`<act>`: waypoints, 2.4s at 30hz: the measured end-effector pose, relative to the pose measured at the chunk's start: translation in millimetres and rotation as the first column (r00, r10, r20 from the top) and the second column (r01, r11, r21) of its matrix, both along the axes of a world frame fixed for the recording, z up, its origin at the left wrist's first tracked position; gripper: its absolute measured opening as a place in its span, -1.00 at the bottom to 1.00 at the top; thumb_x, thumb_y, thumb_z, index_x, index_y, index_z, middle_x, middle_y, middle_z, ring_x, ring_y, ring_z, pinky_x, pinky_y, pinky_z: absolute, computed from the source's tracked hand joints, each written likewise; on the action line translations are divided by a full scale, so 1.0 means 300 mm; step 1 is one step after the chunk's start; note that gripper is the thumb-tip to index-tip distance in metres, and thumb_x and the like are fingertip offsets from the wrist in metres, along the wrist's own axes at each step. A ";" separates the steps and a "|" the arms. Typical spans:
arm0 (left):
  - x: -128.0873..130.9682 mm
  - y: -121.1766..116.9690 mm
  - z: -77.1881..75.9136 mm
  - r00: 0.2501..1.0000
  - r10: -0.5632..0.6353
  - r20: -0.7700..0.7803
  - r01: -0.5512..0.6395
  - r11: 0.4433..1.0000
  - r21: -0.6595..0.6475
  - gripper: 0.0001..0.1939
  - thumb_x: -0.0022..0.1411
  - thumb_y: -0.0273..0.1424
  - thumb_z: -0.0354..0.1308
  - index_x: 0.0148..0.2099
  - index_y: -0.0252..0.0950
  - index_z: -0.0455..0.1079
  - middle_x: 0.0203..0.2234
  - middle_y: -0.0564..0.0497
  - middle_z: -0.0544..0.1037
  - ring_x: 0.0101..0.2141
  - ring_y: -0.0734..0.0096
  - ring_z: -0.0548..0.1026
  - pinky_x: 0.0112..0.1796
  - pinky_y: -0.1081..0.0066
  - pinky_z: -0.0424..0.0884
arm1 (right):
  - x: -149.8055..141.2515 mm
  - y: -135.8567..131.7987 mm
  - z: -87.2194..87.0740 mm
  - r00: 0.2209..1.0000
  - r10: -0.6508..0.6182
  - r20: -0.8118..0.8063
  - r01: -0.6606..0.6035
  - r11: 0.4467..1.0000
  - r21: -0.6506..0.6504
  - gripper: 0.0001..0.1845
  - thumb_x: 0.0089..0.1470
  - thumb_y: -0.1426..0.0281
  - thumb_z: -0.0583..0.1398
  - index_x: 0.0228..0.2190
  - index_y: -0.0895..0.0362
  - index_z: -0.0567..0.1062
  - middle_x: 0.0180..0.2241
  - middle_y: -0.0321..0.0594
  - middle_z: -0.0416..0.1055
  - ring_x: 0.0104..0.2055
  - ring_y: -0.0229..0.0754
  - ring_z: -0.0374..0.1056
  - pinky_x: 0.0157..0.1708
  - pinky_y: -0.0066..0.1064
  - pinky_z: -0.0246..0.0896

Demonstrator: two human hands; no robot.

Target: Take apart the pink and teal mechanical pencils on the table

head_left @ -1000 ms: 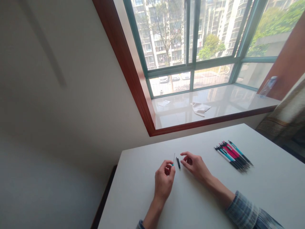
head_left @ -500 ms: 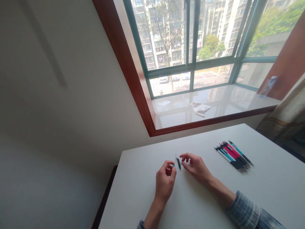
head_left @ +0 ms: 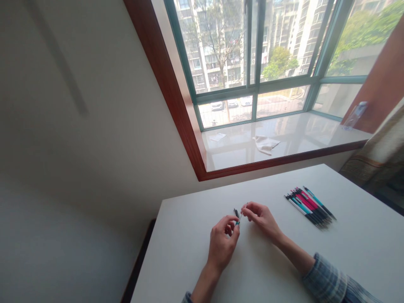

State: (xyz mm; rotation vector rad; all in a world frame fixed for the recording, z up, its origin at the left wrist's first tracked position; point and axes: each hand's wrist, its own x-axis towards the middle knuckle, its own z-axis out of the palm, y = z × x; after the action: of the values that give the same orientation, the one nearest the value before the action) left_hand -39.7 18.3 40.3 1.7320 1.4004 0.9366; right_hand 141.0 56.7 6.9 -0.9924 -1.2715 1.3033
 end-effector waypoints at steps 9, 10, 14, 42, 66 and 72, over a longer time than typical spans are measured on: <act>-0.001 0.000 0.001 0.996 0.081 0.038 -0.080 0.997 -0.021 -0.78 0.35 -0.23 0.11 -0.09 -0.20 0.49 -0.42 0.06 0.49 -0.47 0.42 0.39 -0.42 0.49 0.32 | 0.044 0.015 -0.024 0.948 -0.230 0.221 0.232 0.973 0.018 -0.51 0.17 0.05 0.24 -0.04 0.15 0.54 -0.42 -0.20 0.55 -0.36 -0.12 0.45 -0.30 -0.34 0.33; -0.001 0.000 0.002 0.996 0.084 0.043 -0.083 0.996 -0.021 -0.78 0.35 -0.23 0.11 -0.11 -0.20 0.49 -0.42 0.06 0.49 -0.47 0.42 0.40 -0.44 0.50 0.31 | 0.042 0.011 -0.025 0.932 -0.220 0.289 0.217 0.975 0.042 -0.50 0.16 0.07 0.25 0.00 0.14 0.53 -0.42 -0.21 0.56 -0.38 -0.12 0.45 -0.29 -0.33 0.33; -0.001 0.002 0.003 0.994 0.094 0.062 -0.093 0.995 -0.019 -0.78 0.34 -0.22 0.12 -0.14 -0.21 0.49 -0.43 0.05 0.48 -0.48 0.42 0.40 -0.47 0.50 0.30 | 0.031 -0.006 -0.025 0.869 -0.192 0.456 0.155 0.981 0.117 -0.49 0.17 0.15 0.24 0.08 0.13 0.49 -0.43 -0.23 0.58 -0.42 -0.12 0.44 -0.30 -0.30 0.32; -0.002 0.025 -0.049 0.825 0.300 0.479 -0.241 0.953 -0.181 -0.65 0.14 -0.13 0.37 -0.28 -0.36 0.56 -0.50 -0.06 0.65 -0.43 0.26 0.63 -0.39 0.40 0.46 | 0.006 -0.084 0.041 0.982 0.101 0.160 -0.127 0.978 0.165 -0.82 0.10 0.30 0.33 -0.29 0.09 0.47 -0.40 -0.28 0.49 -0.34 -0.19 0.41 -0.26 -0.37 0.36; -0.022 0.016 -0.038 0.994 0.094 0.047 -0.092 0.995 -0.037 -0.80 0.21 -0.22 0.28 -0.25 -0.24 0.61 -0.44 0.01 0.60 -0.45 0.34 0.48 -0.36 0.41 0.37 | 0.016 -0.016 0.024 0.958 -0.264 -0.109 0.264 0.964 -0.016 -0.58 0.10 0.02 0.32 -0.27 0.13 0.56 -0.45 -0.26 0.41 -0.41 -0.20 0.30 -0.39 -0.39 0.24; -0.026 0.003 -0.026 0.964 -0.066 -0.257 0.081 0.996 0.045 -0.87 0.25 -0.32 0.22 -0.24 -0.15 0.61 -0.50 0.05 0.53 -0.36 0.26 0.49 -0.25 0.37 0.31 | 0.014 -0.018 0.014 0.978 -0.196 -0.068 0.198 0.980 0.023 -0.60 0.14 0.03 0.30 -0.27 0.13 0.54 -0.42 -0.26 0.41 -0.38 -0.19 0.32 -0.35 -0.39 0.26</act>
State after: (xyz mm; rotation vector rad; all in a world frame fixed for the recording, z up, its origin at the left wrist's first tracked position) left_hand -47.5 19.0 32.6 1.9888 1.4710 0.7371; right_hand 145.2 51.4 11.2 -1.0195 -1.1100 1.1517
